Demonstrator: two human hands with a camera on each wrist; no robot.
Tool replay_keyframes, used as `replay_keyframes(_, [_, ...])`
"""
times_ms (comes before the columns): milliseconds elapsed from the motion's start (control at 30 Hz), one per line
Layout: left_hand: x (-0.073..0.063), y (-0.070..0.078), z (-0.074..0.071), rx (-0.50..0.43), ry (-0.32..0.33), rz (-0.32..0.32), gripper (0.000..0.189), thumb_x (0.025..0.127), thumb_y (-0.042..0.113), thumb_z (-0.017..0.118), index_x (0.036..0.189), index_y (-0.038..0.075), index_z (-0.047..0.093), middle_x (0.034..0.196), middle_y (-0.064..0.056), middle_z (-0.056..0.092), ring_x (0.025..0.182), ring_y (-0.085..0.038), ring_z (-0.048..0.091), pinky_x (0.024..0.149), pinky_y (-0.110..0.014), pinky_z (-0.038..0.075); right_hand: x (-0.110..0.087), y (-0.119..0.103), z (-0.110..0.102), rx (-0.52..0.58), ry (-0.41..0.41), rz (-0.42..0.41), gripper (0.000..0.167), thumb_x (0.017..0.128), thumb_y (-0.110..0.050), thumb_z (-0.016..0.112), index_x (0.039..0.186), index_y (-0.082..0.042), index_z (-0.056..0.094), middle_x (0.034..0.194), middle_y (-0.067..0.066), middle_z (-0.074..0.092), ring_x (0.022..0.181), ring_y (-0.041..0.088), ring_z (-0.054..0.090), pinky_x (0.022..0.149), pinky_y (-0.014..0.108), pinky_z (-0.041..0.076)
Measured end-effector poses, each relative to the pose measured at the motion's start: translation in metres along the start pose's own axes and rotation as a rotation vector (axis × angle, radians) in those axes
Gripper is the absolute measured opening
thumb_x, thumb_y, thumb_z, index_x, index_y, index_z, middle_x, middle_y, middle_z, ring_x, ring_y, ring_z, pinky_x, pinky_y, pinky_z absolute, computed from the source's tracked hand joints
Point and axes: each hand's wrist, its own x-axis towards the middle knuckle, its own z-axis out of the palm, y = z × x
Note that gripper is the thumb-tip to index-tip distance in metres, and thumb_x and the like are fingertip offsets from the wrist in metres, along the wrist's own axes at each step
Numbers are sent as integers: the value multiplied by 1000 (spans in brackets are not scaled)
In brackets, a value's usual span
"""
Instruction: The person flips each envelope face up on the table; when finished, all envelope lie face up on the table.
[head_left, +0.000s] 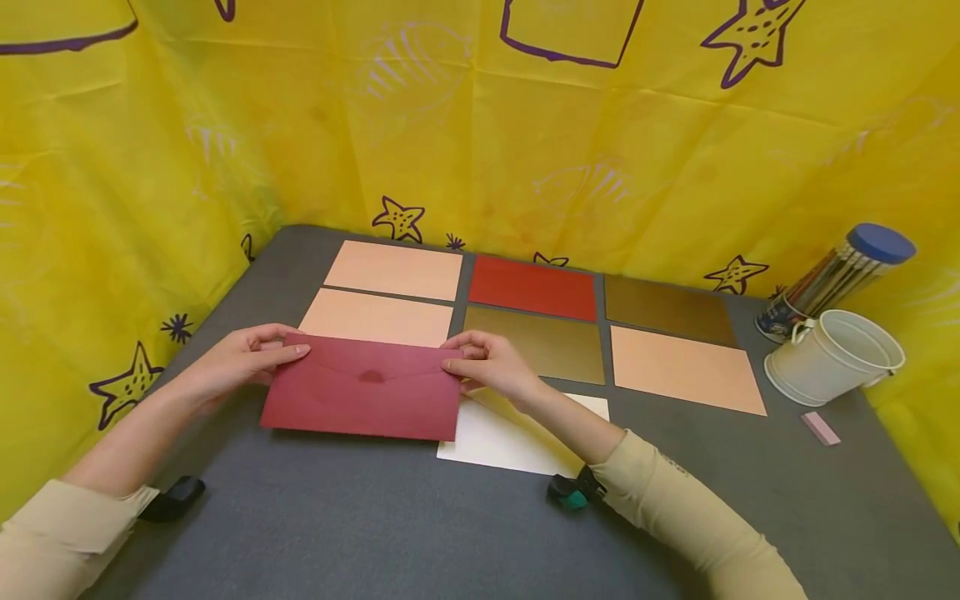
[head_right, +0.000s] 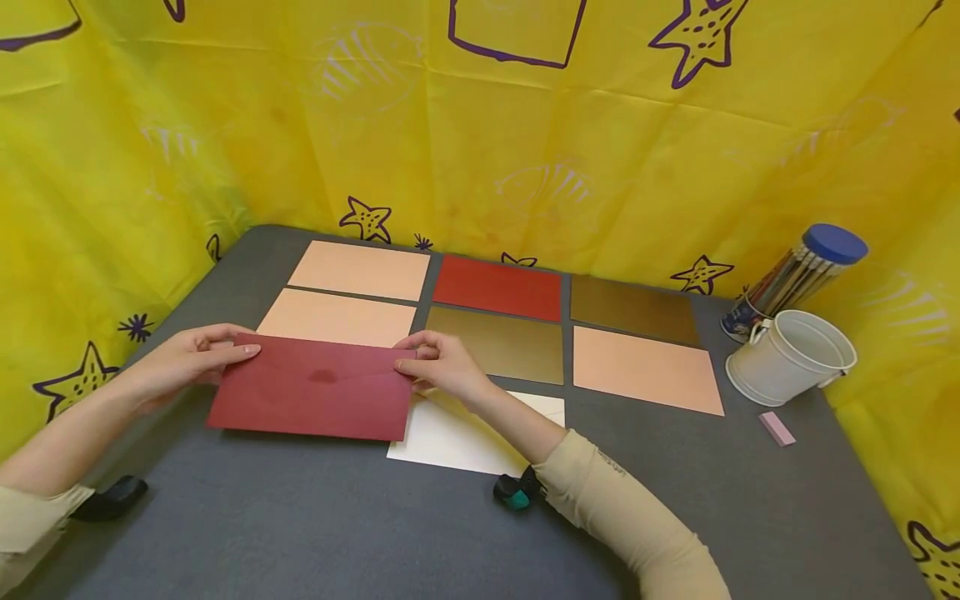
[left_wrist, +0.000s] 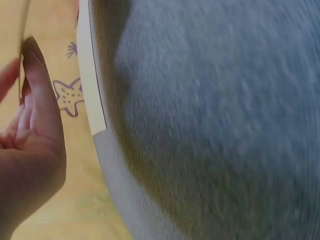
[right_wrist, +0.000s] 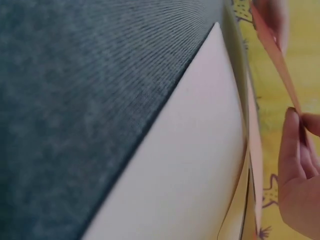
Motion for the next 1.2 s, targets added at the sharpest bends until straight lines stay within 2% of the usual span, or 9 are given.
replay_keyframes(100, [-1, -3, -5, 78, 64, -12, 52, 96, 33, 63, 130, -3, 49, 103, -6, 71, 85, -16, 67, 73, -32, 57, 3, 1, 4, -92, -41, -20, 24, 88, -8, 72, 110, -2, 66, 87, 9, 71, 69, 17, 65, 66, 32, 58])
replay_keyframes(233, [-3, -7, -8, 196, 110, -34, 57, 94, 38, 65, 131, -3, 51, 101, -9, 70, 85, -14, 65, 72, -29, 57, 9, 1, 10, -247, -72, -83, 19, 87, -9, 74, 105, -3, 68, 84, 5, 69, 68, 17, 65, 64, 30, 58])
replay_keyframes(367, [-5, -11, -10, 259, 134, -62, 60, 92, 41, 67, 129, -4, 54, 94, -8, 69, 83, -14, 64, 71, -29, 57, 15, 0, 15, -476, -57, -165, 16, 86, -16, 76, 100, -10, 70, 80, -2, 66, 66, 13, 59, 60, 22, 50])
replay_keyframes(433, [-6, -13, -11, 276, 140, -71, 60, 91, 42, 68, 126, -5, 55, 93, -7, 69, 81, -15, 65, 71, -30, 58, 17, -1, 17, -593, -46, -203, 15, 86, -19, 76, 99, -13, 71, 77, -5, 64, 65, 12, 56, 58, 22, 44])
replay_keyframes(567, [-6, -16, -10, 335, 158, -73, 61, 88, 45, 71, 121, -5, 58, 91, -6, 68, 78, -14, 65, 68, -28, 57, 21, -1, 18, -736, -50, -239, 16, 87, -23, 76, 99, -15, 71, 75, -8, 61, 64, 9, 52, 59, 21, 41])
replay_keyframes(700, [-6, -17, -9, 439, 183, -43, 58, 87, 46, 71, 117, -2, 62, 90, -4, 68, 77, -14, 64, 67, -26, 54, 22, 0, 19, -772, -71, -247, 16, 87, -21, 76, 99, -13, 71, 76, -8, 61, 65, 8, 53, 60, 20, 43])
replay_keyframes(867, [-5, -19, -8, 562, 222, 9, 51, 87, 46, 71, 114, 2, 65, 89, -1, 68, 82, -16, 61, 69, -29, 46, 22, 0, 20, -781, -81, -253, 16, 86, -19, 76, 98, -11, 70, 76, -6, 61, 67, 8, 53, 62, 19, 44])
replay_keyframes(1200, [-2, -22, -11, 546, 260, 40, 37, 91, 32, 70, 112, 2, 67, 90, -3, 70, 78, -14, 64, 67, -25, 47, 21, -1, 22, -783, -89, -248, 16, 87, -18, 75, 99, -9, 69, 79, -5, 62, 70, 9, 55, 64, 19, 46])
